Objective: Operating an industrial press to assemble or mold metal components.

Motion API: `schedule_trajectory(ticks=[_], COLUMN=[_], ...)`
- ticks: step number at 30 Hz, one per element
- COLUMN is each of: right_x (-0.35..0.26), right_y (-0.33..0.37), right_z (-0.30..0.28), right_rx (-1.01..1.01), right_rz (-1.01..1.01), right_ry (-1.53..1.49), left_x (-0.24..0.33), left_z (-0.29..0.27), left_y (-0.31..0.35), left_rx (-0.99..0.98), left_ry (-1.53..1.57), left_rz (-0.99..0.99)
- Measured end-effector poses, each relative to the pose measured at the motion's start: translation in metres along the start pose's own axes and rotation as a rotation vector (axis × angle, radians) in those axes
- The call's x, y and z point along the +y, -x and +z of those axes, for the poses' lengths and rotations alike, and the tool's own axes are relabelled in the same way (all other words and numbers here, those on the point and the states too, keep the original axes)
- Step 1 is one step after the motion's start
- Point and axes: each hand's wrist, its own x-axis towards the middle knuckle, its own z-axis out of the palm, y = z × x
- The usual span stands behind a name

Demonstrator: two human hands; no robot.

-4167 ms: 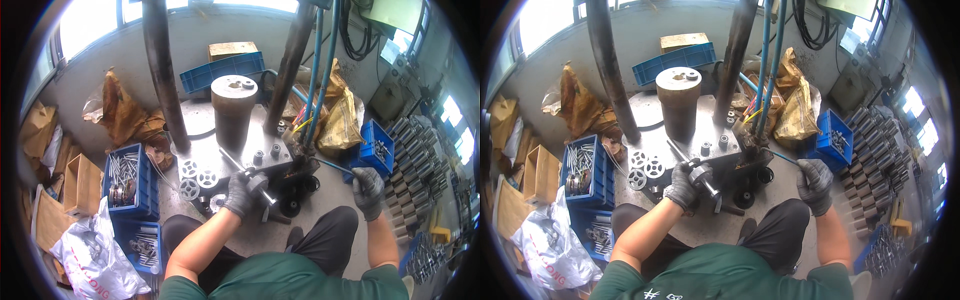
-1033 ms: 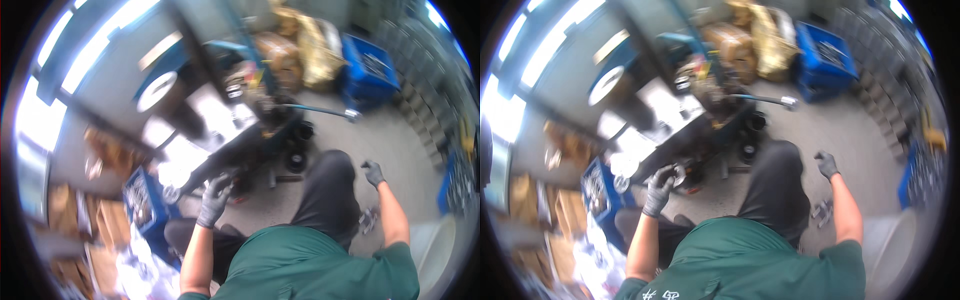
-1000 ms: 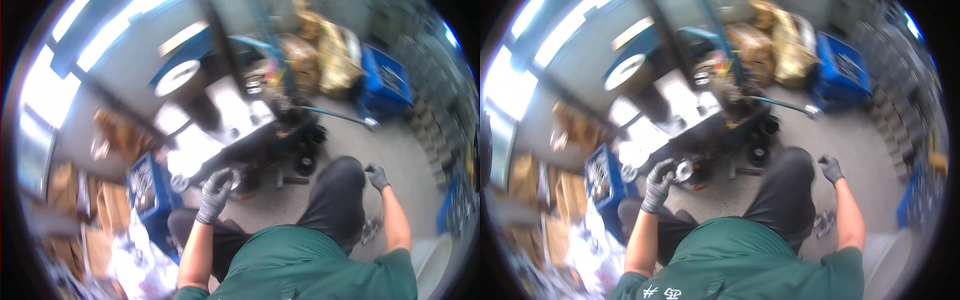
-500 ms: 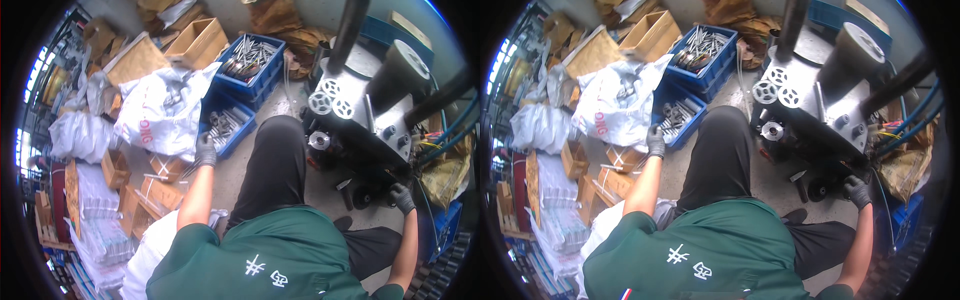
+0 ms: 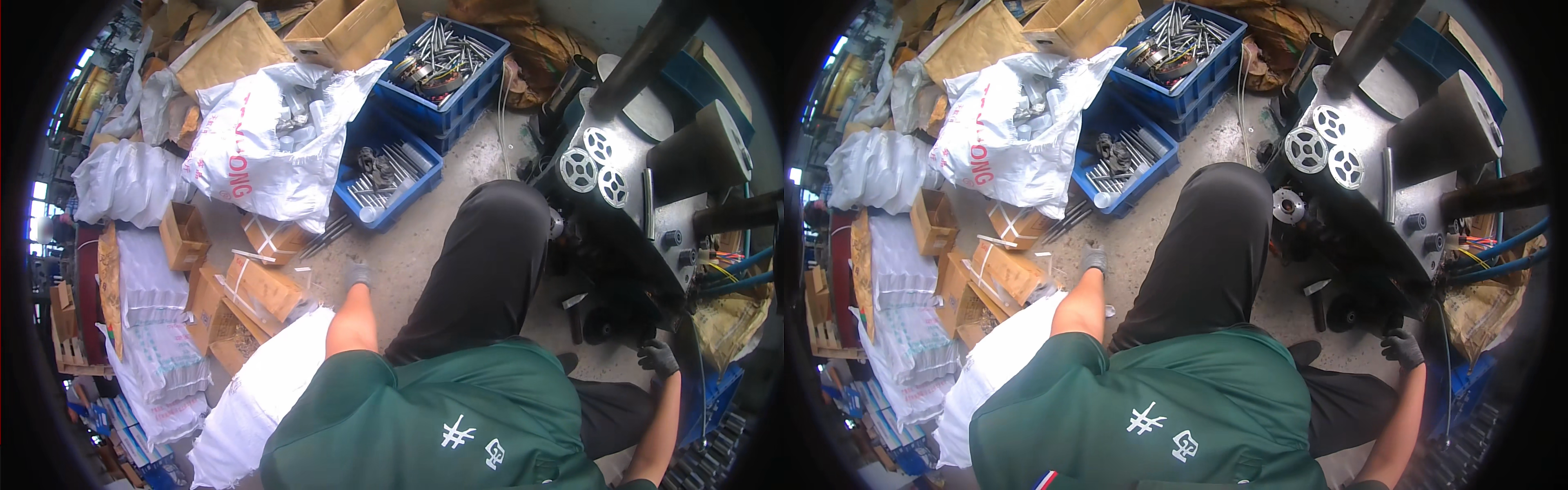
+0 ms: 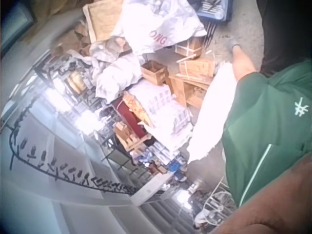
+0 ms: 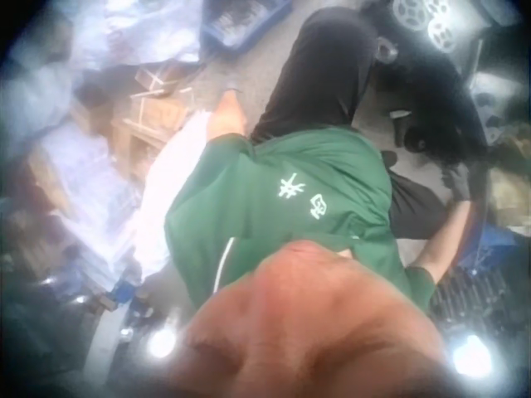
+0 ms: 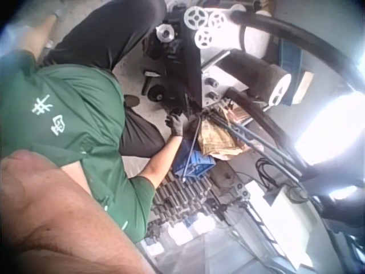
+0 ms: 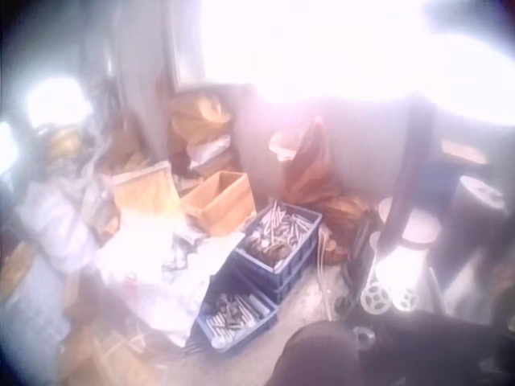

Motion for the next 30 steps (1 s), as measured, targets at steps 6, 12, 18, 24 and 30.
schedule_trajectory(ticks=[6,12,18,24,30], right_x=[0.021,0.025,0.035,0.032,0.024], right_y=[-0.009,-0.015,-0.016,-0.027,-0.028], right_z=[-0.012,-0.02,-0.024,-0.017,-0.018], right_rx=[0.048,-0.023,-0.004,0.045,-0.001], right_rz=[0.121,0.071,0.046,0.108,0.096], right_ry=[-0.059,-0.126,-0.04,-0.06,-0.13], left_x=[0.014,0.056,0.073,0.033,-0.001], left_z=[-0.031,-0.044,-0.044,-0.044,-0.012], left_y=[-0.059,-0.088,-0.085,-0.095,-0.097], left_rx=[-0.077,-0.264,-0.306,-0.113,-0.127], left_ry=[-0.459,-0.628,-0.681,-0.446,-0.13], left_rz=[0.163,0.18,0.07,0.081,-0.173])
